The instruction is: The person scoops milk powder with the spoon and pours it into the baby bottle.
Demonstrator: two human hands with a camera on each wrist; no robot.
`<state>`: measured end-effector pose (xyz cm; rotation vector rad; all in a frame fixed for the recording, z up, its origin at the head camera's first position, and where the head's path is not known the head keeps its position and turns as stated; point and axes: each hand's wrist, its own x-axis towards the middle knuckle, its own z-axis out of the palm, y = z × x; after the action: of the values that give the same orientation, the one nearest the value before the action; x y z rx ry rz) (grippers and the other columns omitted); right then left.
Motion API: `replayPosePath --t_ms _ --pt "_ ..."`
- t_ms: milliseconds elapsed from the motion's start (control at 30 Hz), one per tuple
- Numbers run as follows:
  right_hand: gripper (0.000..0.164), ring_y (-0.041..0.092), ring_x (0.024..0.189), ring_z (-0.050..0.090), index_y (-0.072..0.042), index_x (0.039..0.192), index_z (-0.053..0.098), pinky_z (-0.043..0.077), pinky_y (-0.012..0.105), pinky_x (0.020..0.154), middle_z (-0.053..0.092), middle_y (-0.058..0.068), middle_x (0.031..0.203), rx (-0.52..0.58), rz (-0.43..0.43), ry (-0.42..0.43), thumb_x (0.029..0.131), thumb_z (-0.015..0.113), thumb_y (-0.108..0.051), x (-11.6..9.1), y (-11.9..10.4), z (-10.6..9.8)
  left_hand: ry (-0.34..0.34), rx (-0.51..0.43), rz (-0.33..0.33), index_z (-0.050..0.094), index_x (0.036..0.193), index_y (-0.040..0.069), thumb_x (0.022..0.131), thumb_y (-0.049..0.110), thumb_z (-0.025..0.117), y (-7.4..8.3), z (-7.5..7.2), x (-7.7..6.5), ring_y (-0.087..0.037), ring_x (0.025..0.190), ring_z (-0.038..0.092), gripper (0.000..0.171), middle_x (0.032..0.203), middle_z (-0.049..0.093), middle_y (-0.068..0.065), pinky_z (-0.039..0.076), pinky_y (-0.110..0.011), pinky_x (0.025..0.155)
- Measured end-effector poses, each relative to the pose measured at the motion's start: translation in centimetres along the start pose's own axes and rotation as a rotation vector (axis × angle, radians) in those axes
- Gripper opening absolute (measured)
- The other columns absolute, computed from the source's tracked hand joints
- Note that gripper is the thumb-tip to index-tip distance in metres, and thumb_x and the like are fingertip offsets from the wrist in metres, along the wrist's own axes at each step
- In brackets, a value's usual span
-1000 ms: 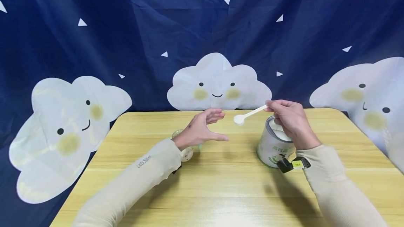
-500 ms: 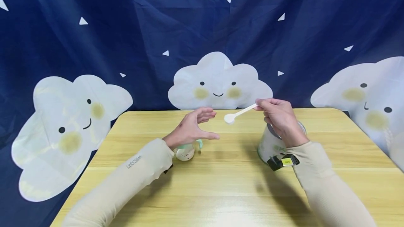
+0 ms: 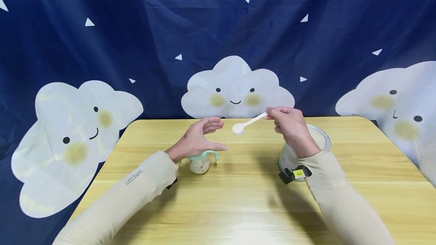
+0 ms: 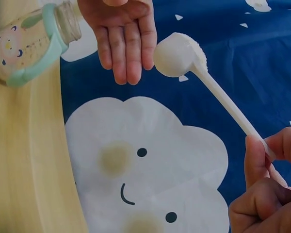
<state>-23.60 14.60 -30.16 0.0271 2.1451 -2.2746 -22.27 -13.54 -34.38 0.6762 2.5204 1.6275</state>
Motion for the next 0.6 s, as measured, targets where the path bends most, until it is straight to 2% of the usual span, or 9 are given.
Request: replayPosePath --t_ms 133,300,500,600 --pt "0.028 0.002 0.049 0.030 -0.018 0.067 0.072 0.024 0.016 0.042 0.067 -0.010 0.063 -0.001 0.001 -0.005 0.093 0.066 -0.009 0.1 0.3 0.6 0.006 0.013 -0.017 0.050 0.141 0.007 0.071 0.018 0.093 -0.2 -0.4 -0.3 -0.023 0.130 0.053 0.083 0.139 0.059 -0.008 0.041 -0.038 0.111" --pt "0.029 0.002 0.048 0.030 -0.018 0.065 0.071 0.023 0.015 0.042 0.067 -0.009 0.063 0.002 0.001 -0.009 0.092 0.065 -0.007 0.4 0.7 1.4 0.022 0.018 -0.042 0.051 0.140 0.009 0.072 0.018 0.092 -0.7 -0.9 -0.8 -0.025 0.131 0.052 0.080 0.139 0.059 -0.006 0.047 -0.043 0.104" --pt "0.029 0.002 0.049 0.031 -0.018 0.066 0.071 0.023 0.015 0.043 0.067 -0.009 0.063 0.006 0.006 -0.015 0.091 0.065 -0.006 0.5 1.0 2.5 0.016 0.021 -0.038 0.049 0.142 0.008 0.072 0.018 0.092 -1.2 -1.5 -1.2 -0.028 0.132 0.050 0.083 0.140 0.058 -0.009 0.044 -0.045 0.107" --pt "0.027 0.002 0.049 0.031 -0.017 0.067 0.071 0.024 0.015 0.044 0.067 -0.009 0.065 0.000 0.005 -0.019 0.092 0.065 -0.007 0.6 1.0 3.0 0.021 0.024 -0.046 0.049 0.142 0.010 0.071 0.021 0.093 -1.4 -1.9 -1.5 -0.028 0.133 0.049 0.084 0.139 0.058 -0.005 0.043 -0.047 0.108"
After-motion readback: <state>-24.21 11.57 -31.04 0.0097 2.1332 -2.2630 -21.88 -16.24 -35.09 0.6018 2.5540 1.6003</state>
